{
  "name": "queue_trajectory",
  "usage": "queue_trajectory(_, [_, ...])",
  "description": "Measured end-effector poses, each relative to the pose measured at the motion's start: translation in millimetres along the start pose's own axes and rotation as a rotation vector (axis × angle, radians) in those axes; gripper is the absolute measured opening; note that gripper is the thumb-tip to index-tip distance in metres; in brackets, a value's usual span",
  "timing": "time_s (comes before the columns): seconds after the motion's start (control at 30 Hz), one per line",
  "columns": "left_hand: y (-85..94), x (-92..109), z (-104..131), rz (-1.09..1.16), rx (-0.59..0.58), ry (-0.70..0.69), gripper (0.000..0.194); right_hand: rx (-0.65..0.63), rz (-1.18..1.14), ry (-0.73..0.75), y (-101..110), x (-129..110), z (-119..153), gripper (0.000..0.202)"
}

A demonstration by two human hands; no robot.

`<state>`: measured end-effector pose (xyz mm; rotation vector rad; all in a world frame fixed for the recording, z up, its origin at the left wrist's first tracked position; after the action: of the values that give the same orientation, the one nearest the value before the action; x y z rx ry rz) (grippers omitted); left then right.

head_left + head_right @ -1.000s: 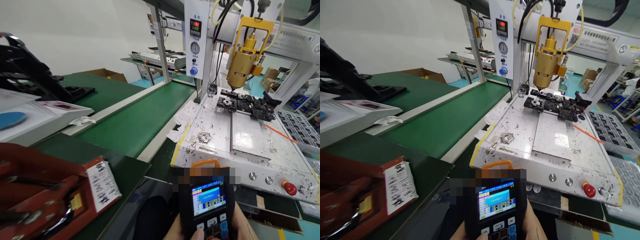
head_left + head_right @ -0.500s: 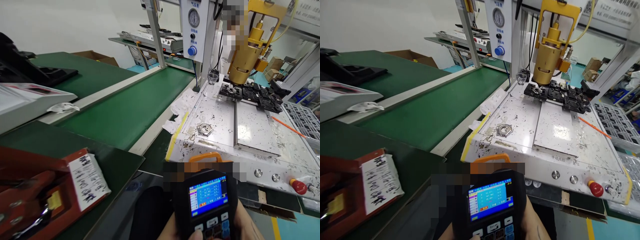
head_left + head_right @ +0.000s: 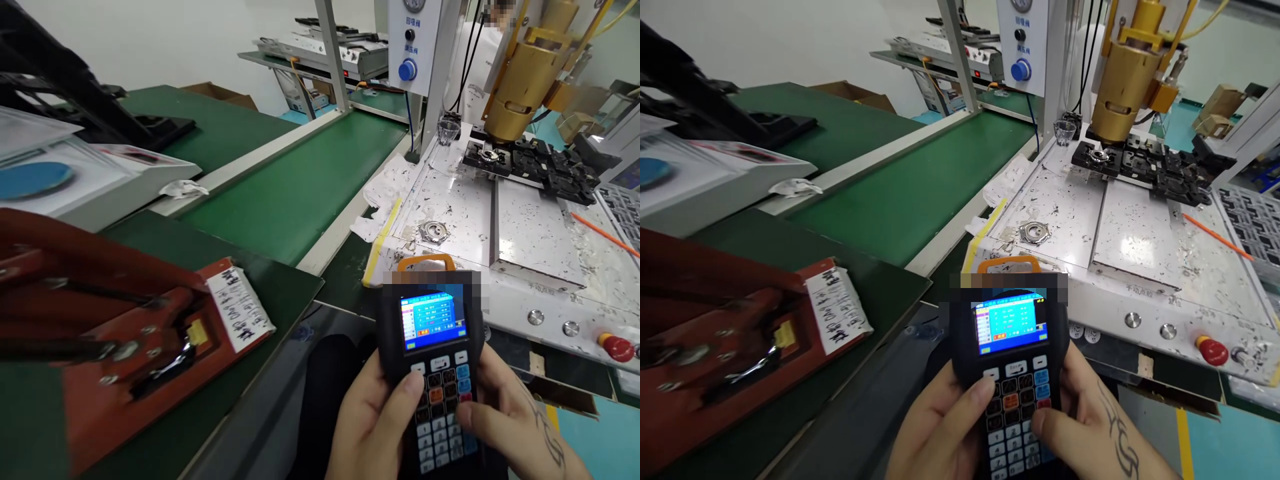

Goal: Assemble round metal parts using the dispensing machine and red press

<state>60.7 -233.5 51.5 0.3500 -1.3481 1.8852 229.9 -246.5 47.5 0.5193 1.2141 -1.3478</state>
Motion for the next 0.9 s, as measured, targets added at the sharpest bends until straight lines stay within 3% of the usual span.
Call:
queue_trajectory(0.5, [8.4,-3,-8,-0.011,-0.063,-0.047,0.043,0.087,0.137,0.070,-8,-3,-8,0.063])
queue_trajectory(0.77, [11.4,-4,-9,-0.004,-0.084,-0.072,0.042,0.080,0.131,0.056,-7,0,-9,0.060])
queue_trajectory(0.9, [11.2,-4,-8,0.007,-0.050,-0.046,0.047,0.016,0.095,0.101,-10,0,-12,0.064])
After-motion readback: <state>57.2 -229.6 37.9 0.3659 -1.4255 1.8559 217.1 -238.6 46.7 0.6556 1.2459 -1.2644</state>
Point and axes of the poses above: each hand's wrist, its own z-axis away from the middle knuckle, its own y-axis out of the back of the hand, x = y × z, the point moved 2 cm from there along -z, towards the middle knuckle, and after that the axes turned 4 degrees about z, right-handed, at the moved point
